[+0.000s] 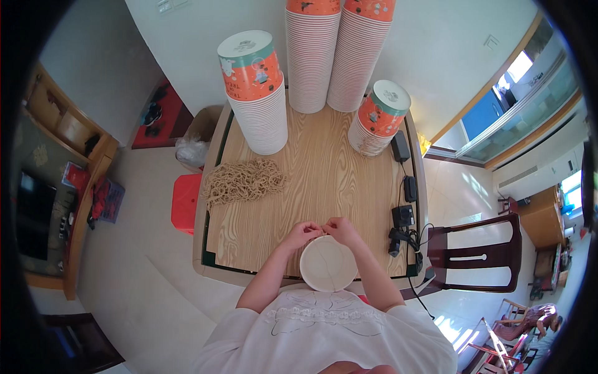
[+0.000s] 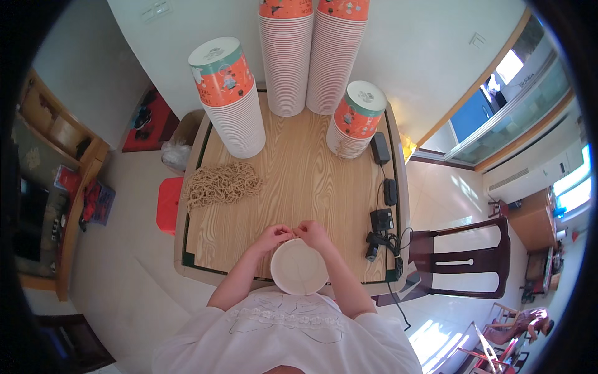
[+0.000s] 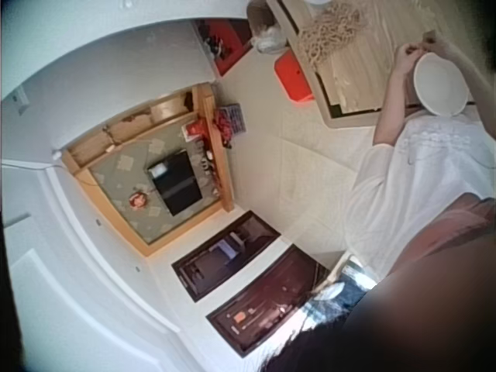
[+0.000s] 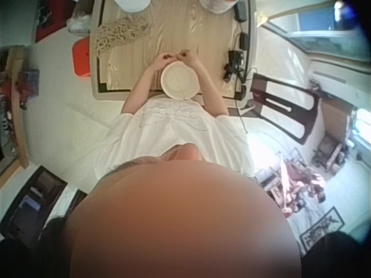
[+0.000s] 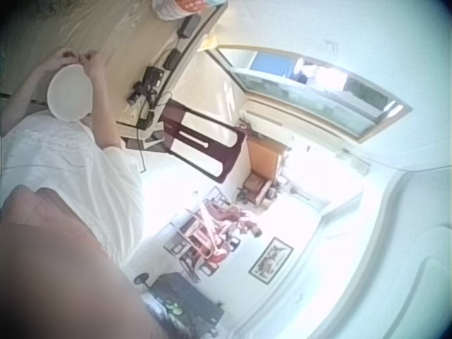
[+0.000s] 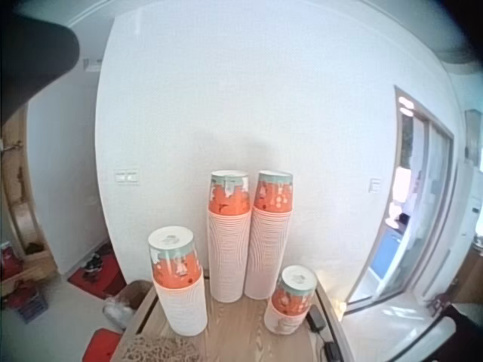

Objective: Packaging paper bowls by applying rubber bands around them.

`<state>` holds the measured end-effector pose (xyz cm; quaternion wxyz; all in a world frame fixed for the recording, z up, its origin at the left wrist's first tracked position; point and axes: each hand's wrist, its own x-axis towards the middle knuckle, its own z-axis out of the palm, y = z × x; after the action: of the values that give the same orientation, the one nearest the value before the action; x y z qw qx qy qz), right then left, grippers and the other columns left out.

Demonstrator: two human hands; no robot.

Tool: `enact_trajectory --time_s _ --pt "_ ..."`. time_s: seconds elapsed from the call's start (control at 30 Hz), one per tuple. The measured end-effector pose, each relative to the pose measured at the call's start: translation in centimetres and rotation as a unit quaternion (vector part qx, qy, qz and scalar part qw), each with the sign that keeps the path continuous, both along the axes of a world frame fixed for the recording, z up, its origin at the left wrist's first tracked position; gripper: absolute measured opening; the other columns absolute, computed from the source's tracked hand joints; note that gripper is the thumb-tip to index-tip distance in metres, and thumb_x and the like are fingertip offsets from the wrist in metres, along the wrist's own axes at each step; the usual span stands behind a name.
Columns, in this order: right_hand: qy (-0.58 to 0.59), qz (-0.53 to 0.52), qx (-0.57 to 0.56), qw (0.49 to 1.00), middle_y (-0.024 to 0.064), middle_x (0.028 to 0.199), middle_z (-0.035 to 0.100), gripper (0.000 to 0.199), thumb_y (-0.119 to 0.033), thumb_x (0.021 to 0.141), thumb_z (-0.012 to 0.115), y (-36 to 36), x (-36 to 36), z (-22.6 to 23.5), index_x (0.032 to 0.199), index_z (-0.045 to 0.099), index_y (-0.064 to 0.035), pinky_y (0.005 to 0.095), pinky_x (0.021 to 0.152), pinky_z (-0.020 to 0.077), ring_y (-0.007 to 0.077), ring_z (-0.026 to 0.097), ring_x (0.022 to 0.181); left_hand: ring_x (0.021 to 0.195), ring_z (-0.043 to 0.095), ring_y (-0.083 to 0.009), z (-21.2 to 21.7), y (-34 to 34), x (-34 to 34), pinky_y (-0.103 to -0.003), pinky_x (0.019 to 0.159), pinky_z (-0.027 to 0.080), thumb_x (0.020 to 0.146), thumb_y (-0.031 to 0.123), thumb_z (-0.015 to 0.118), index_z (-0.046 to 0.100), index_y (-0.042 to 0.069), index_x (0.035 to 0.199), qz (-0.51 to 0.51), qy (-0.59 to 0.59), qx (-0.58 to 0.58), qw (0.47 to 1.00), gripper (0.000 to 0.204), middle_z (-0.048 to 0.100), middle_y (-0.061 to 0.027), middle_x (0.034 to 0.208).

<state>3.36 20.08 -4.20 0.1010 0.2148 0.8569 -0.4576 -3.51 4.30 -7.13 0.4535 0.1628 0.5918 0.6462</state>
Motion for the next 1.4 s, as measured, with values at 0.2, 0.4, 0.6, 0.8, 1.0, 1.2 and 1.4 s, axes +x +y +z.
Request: enact_trajectory --time_s 0.2,0.4,0.6,0.8,1.0,1.2,1.4 --pt "0.027 -0.028 0.010 0.999 0.0106 0.062 0.058 0.020 -0.021 0.074 0.060 -1.0 0.3 0.2 0.075 0.060 -0.0008 0.0305 0.053 0.0433 0.0172 0.056 0.057 0.069 0.053 -0.0090 0.0 0.2 0.3 -0.021 0.061 0.043 0.078 0.012 0.058 0.057 0.005 0.087 0.047 -0.129 -0.030 0.990 0.011 0.058 -0.0019 0.078" --pt "0.036 -0.037 0.023 0.998 0.0115 0.063 0.059 0.020 -0.022 0.074 0.061 -1.0 0.2 0.1 0.076 0.061 -0.0015 0.0312 0.053 0.0435 0.0191 0.056 0.057 0.073 0.054 -0.0112 0.6 0.2 0.8 -0.022 0.063 0.042 0.073 0.010 0.064 0.061 0.005 0.078 0.094 0.106 -0.011 0.990 0.008 0.058 -0.0031 0.081" --pt "0.008 -0.019 0.033 0.999 0.0116 0.065 0.060 0.019 -0.021 0.073 0.060 -0.7 0.1 -0.6 0.078 0.062 -0.0030 0.0313 0.055 0.0443 0.0196 0.057 0.060 0.072 0.053 -0.0103 2.2 0.1 0.6 -0.022 0.058 0.040 0.069 0.008 0.067 0.062 0.005 0.071 0.105 0.266 -0.012 0.958 0.006 0.059 -0.0036 0.084" --pt "-0.013 -0.018 0.029 0.999 0.0119 0.067 0.060 0.018 -0.021 0.072 0.059 -0.8 -0.1 0.3 0.077 0.062 -0.0035 0.0305 0.059 0.0452 0.0202 0.058 0.063 0.068 0.051 -0.0082 2.4 -0.2 0.4 -0.021 0.055 0.038 0.069 0.007 0.066 0.061 0.005 0.072 0.088 0.274 -0.028 0.957 0.006 0.059 -0.0016 0.081" --pt "-0.041 0.013 0.017 0.999 0.0125 0.072 0.061 0.019 -0.023 0.072 0.059 -0.5 -0.4 0.2 0.079 0.063 -0.0048 0.0326 0.063 0.0460 0.0230 0.059 0.068 0.062 0.050 -0.0068 1.9 0.1 0.6 -0.020 0.054 0.040 0.071 0.005 0.064 0.059 0.004 0.075 0.094 0.272 -0.025 0.957 0.006 0.057 -0.0002 0.076" --pt "-0.071 0.028 0.015 0.997 0.0126 0.076 0.062 0.021 -0.024 0.072 0.059 -0.4 -0.5 0.0 0.082 0.064 -0.0068 0.0334 0.065 0.0466 0.0244 0.060 0.072 0.061 0.051 -0.0052 1.5 0.2 0.3 -0.019 0.055 0.042 0.073 0.004 0.062 0.057 0.003 0.077 0.078 0.218 -0.034 0.972 0.007 0.056 0.0005 0.071" --pt "-0.047 0.024 -0.122 0.991 0.0106 0.067 0.060 0.020 -0.022 0.075 0.058 1.1 -0.2 -1.8 0.080 0.063 -0.0034 0.0302 0.057 0.0441 0.0166 0.056 0.061 0.062 0.052 -0.0047 1.7 0.2 0.6 -0.019 0.055 0.043 0.074 0.004 0.061 0.054 0.003 0.078 0.068 0.150 -0.020 0.986 0.008 0.056 0.0007 0.070"
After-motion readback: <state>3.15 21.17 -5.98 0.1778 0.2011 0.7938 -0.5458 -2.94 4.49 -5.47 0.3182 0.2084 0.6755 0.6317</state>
